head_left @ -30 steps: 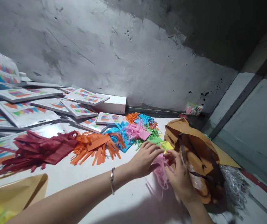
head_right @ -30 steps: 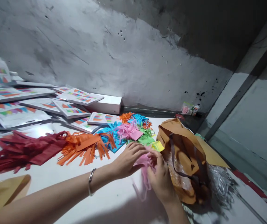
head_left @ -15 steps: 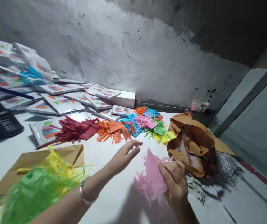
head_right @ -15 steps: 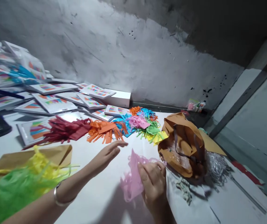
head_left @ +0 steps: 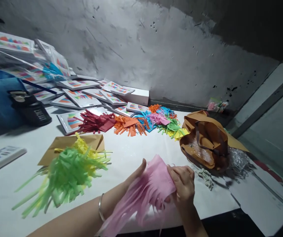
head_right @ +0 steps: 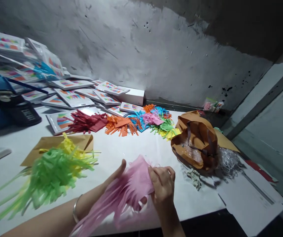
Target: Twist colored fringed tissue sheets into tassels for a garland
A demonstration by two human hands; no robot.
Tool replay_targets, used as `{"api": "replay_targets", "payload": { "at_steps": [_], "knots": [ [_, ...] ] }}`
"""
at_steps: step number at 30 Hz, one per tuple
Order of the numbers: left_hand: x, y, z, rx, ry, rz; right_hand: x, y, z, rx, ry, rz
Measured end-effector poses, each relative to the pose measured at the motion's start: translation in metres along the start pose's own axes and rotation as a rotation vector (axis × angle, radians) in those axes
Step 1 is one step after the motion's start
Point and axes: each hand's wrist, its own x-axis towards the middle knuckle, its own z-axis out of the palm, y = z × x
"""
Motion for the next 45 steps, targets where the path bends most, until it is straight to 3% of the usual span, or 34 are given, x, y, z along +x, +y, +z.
{"api": "replay_targets", "payload": {
  "at_steps": [3, 6, 10, 13, 15, 18, 20, 22, 23, 24, 25, 27, 28, 30, 35, 42, 45],
  "knots": [
    [-0.014, -0.036, 0.016, -0.313, -0.169, -0.119, -0.008, 0.014, 0.005, -0.002, -0.03, -0.018],
    [-0.016, -0.058, 0.026, -0.47, -0.107, -0.101, -0.008, 0.04, -0.007, -0.072, -0.009, 0.017],
    [-0.013, -0.052, 0.029, -0.376, -0.003, -0.078, -0.003, 0.063, -0.052, -0.244, 0.048, 0.036],
    [-0.026, -0.031, 0.013, -0.278, 0.081, -0.08, -0.006, 0.05, -0.067, -0.299, 0.003, -0.019],
    [-0.047, -0.015, -0.009, -0.207, 0.148, -0.081, -0.016, 0.028, -0.053, -0.279, -0.099, -0.067],
    [-0.089, 0.005, -0.051, -0.032, 0.327, -0.1, -0.041, -0.008, -0.004, -0.205, -0.255, -0.126],
    [-0.116, 0.012, -0.074, 0.343, 0.616, -0.083, -0.06, -0.028, 0.03, -0.153, -0.322, -0.126],
    [-0.133, 0.009, -0.086, 0.829, 0.912, 0.052, -0.075, -0.041, 0.053, -0.107, -0.369, -0.099],
    [-0.137, 0.003, -0.087, 1.059, 1.0, 0.159, -0.081, -0.045, 0.06, -0.088, -0.39, -0.08],
    [-0.138, -0.005, -0.084, 1.262, 1.014, 0.277, -0.085, -0.047, 0.063, -0.075, -0.416, -0.061],
    [-0.135, -0.015, -0.079, 1.425, 0.955, 0.378, -0.088, -0.048, 0.064, -0.07, -0.448, -0.044],
    [-0.122, -0.039, -0.064, 1.597, 0.64, 0.467, -0.09, -0.048, 0.06, -0.074, -0.512, -0.03],
    [-0.114, -0.05, -0.057, 1.625, 0.484, 0.439, -0.09, -0.047, 0.057, -0.081, -0.536, -0.032],
    [-0.098, -0.068, -0.046, 1.651, 0.313, 0.379, -0.089, -0.046, 0.05, -0.094, -0.553, -0.052],
    [-0.082, -0.08, -0.046, 1.567, 0.29, 0.347, -0.082, -0.047, 0.035, -0.055, -0.618, -0.082],
    [-0.084, -0.072, -0.043, 1.452, 0.329, 0.255, -0.068, -0.045, 0.026, 0.048, -0.697, 0.06],
    [-0.081, -0.068, -0.042, 1.426, 0.329, 0.186, -0.063, -0.044, 0.027, 0.065, -0.661, 0.106]
  ]
}}
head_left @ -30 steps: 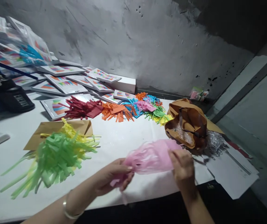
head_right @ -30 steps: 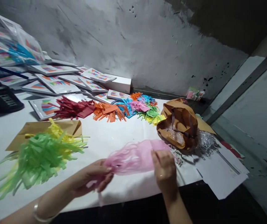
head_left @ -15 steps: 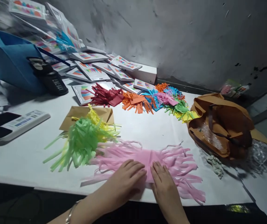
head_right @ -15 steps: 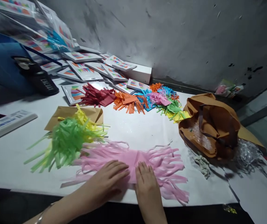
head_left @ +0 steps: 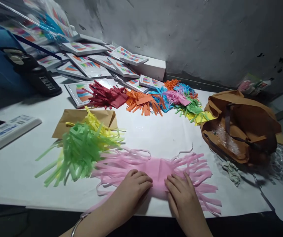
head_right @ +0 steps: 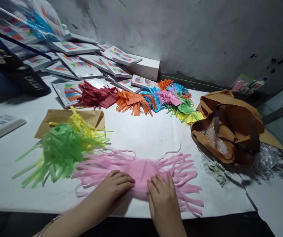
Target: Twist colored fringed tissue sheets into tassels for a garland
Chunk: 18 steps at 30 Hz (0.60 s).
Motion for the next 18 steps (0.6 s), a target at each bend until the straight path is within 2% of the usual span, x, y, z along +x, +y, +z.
{"api": "replay_targets", "payload": {
  "at_steps": [4, 7, 12, 15, 18],
  "knots": [
    [0.008, 0.0, -0.007, -0.007, -0.091, -0.097, 0.005, 0.001, -0.002, 0.147, 0.052, -0.001],
    [0.019, 0.003, -0.016, 0.08, -0.175, -0.218, 0.01, 0.004, -0.005, 0.183, 0.014, 0.093],
    [0.046, 0.004, -0.023, 0.255, -0.221, -0.387, 0.031, 0.014, 0.004, 0.076, -0.03, 0.288],
    [0.06, -0.001, -0.021, 0.308, -0.224, -0.441, 0.045, 0.02, 0.014, -0.004, -0.015, 0.342],
    [0.068, -0.004, -0.02, 0.339, -0.233, -0.476, 0.052, 0.021, 0.015, -0.094, 0.032, 0.394]
  ]
}}
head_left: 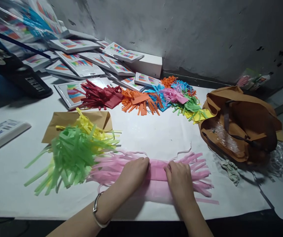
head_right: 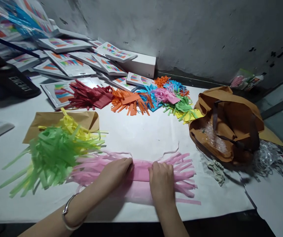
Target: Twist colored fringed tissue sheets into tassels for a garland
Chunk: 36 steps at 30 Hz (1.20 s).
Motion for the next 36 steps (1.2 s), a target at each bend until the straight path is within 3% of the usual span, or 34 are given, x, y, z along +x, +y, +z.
{"api": "replay_targets", "payload": {
  "at_steps": [3, 8, 12, 17, 19, 24, 28, 33, 36],
  "knots": [
    [0.005, 0.0, 0.0, 0.018, 0.006, -0.023, -0.004, -0.005, -0.009, -0.001, 0.095, -0.07],
    [0.005, 0.0, 0.0, 0.026, 0.028, -0.011, -0.018, -0.009, -0.009, 0.118, 0.041, -0.438],
    [-0.008, -0.003, 0.004, 0.019, 0.133, 0.1, -0.021, -0.009, -0.001, 0.161, 0.074, -0.419],
    [-0.022, -0.014, 0.025, 0.005, 0.556, 0.515, -0.021, -0.014, -0.006, 0.286, 0.107, -0.345],
    [-0.024, -0.018, 0.033, -0.019, 0.592, 0.556, -0.022, -0.016, -0.006, 0.229, 0.077, -0.398],
    [-0.032, -0.03, 0.042, -0.042, 0.544, 0.6, -0.031, -0.009, -0.004, 0.172, 0.057, -0.482],
    [-0.039, -0.033, 0.044, -0.037, 0.482, 0.523, -0.043, -0.004, -0.005, 0.207, 0.06, -0.407],
    [-0.034, -0.017, 0.031, 0.035, 0.287, 0.224, -0.041, -0.012, 0.002, 0.141, 0.066, -0.151],
    [-0.027, -0.006, 0.022, 0.102, 0.249, 0.083, -0.032, -0.015, 0.006, 0.019, 0.077, -0.028]
  ]
}}
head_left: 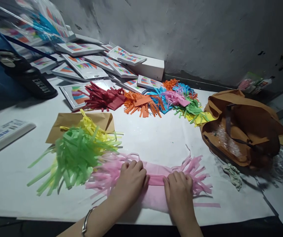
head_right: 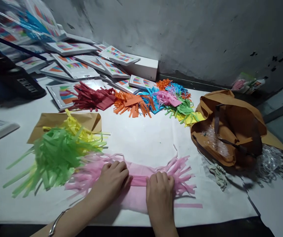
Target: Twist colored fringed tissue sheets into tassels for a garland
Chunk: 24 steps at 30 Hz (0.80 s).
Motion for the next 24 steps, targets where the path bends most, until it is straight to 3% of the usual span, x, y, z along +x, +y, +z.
{"api": "replay_targets", "payload": {
  "at_steps": [3, 5, 8, 10, 15, 19, 24],
  "knots": [
    [0.005, 0.004, -0.002, 0.005, -0.001, -0.025, 0.006, -0.002, -0.002, -0.058, 0.077, -0.001],
    [0.006, 0.004, -0.002, -0.006, 0.001, -0.019, 0.007, -0.003, -0.004, 0.012, 0.109, -0.093],
    [0.005, 0.002, -0.001, -0.029, 0.009, -0.014, 0.005, -0.006, -0.003, 0.148, 0.041, -0.297],
    [0.001, -0.001, 0.0, -0.061, 0.044, 0.011, 0.004, -0.007, 0.001, 0.161, 0.017, -0.354],
    [-0.008, -0.011, 0.012, -0.159, 0.305, 0.308, 0.002, -0.006, 0.002, 0.287, 0.058, -0.253],
    [-0.007, -0.015, 0.018, -0.17, 0.319, 0.378, 0.003, -0.009, -0.001, 0.246, -0.008, -0.26],
    [-0.006, -0.015, 0.018, -0.191, 0.302, 0.43, 0.003, -0.011, 0.002, 0.189, 0.072, -0.343]
  ]
}}
